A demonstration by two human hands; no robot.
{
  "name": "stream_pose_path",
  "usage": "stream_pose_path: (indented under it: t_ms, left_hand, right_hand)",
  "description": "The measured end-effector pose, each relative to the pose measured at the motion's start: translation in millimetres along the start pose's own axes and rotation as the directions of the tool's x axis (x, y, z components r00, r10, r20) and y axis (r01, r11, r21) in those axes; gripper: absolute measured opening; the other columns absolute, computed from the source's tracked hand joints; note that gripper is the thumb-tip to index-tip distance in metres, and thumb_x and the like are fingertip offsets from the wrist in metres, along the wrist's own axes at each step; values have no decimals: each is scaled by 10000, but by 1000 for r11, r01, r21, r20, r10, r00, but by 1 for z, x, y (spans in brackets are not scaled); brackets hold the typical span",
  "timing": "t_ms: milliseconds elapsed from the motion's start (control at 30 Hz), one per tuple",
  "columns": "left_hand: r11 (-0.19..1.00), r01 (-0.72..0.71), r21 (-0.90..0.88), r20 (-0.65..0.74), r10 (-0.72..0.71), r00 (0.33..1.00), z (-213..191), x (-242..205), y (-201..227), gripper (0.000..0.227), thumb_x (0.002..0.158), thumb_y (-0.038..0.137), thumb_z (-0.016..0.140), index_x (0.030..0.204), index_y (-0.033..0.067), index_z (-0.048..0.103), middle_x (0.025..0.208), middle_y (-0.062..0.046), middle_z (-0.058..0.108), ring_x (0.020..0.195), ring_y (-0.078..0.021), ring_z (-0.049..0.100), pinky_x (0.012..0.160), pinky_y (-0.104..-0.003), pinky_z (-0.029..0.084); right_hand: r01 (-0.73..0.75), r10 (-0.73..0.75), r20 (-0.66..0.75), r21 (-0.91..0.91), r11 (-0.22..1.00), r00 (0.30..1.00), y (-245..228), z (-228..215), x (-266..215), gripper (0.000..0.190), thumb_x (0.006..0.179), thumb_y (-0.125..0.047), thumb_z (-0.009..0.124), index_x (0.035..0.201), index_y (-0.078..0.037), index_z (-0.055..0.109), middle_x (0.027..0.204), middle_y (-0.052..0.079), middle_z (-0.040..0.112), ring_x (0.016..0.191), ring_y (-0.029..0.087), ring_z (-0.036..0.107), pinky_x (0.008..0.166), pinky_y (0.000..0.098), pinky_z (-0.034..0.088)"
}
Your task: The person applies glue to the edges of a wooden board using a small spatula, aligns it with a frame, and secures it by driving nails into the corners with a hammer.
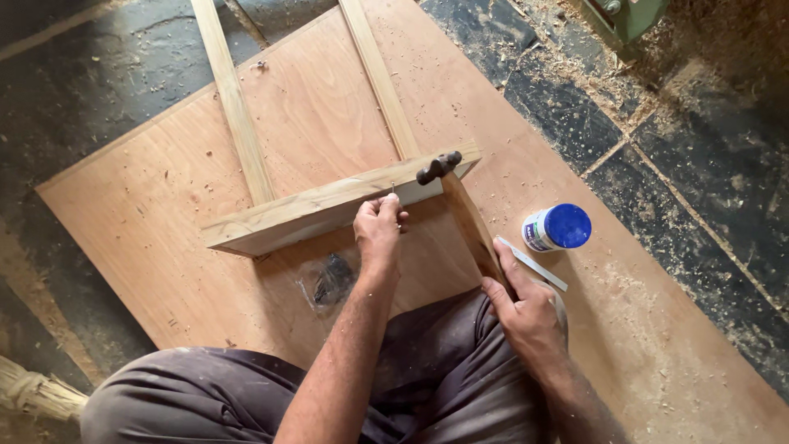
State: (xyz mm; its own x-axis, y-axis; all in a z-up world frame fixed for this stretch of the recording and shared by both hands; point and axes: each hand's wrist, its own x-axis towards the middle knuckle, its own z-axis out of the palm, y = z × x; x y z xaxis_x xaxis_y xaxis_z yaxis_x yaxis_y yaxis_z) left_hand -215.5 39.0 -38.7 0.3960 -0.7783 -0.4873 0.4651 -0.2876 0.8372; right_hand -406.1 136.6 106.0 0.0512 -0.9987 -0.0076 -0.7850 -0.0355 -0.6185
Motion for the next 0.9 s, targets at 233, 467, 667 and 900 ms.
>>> stream_pose_path:
  t_ms: [233,467,667,900]
  left_hand:
    - [999,-10,41,-51,12,999,5,-5,10,221,937,226,664,994,13,652,812,-33,674,695,-100,643,604,-282,544]
    - [996,14,91,-73,-7,997,7,-5,14,213,927,225,669,974,18,662,795,-30,671,690,-96,645,611,-275,538]
    - [994,-24,102,-59,30,998,6,-5,13,203,932,219,655,968,20,663,789,-13,674,696,-82,646,617,-268,544]
    - [998,-20,51,-81,24,996,7,-4,8,190,935,205,665,956,17,665,758,-33,655,649,-102,588,584,-277,497]
  right_hand:
    - [86,-84,32,-52,995,996,-5,3,13,548,959,-219,652,1489,-151,533,1137,222,724,1006,352,730,823,449,566]
    - [219,-209,69,-238,946,976,-5,19,15,544,974,-192,664,1498,-135,527,925,164,728,710,250,716,669,390,586]
    - [390,-410,-14,-278,878,912,-10,16,17,559,945,-134,679,1480,-64,533,850,164,697,648,268,665,614,421,555]
    - [427,-445,-152,-136,894,883,-11,18,5,537,995,-82,640,1504,-3,488,1059,224,706,862,331,705,765,406,570]
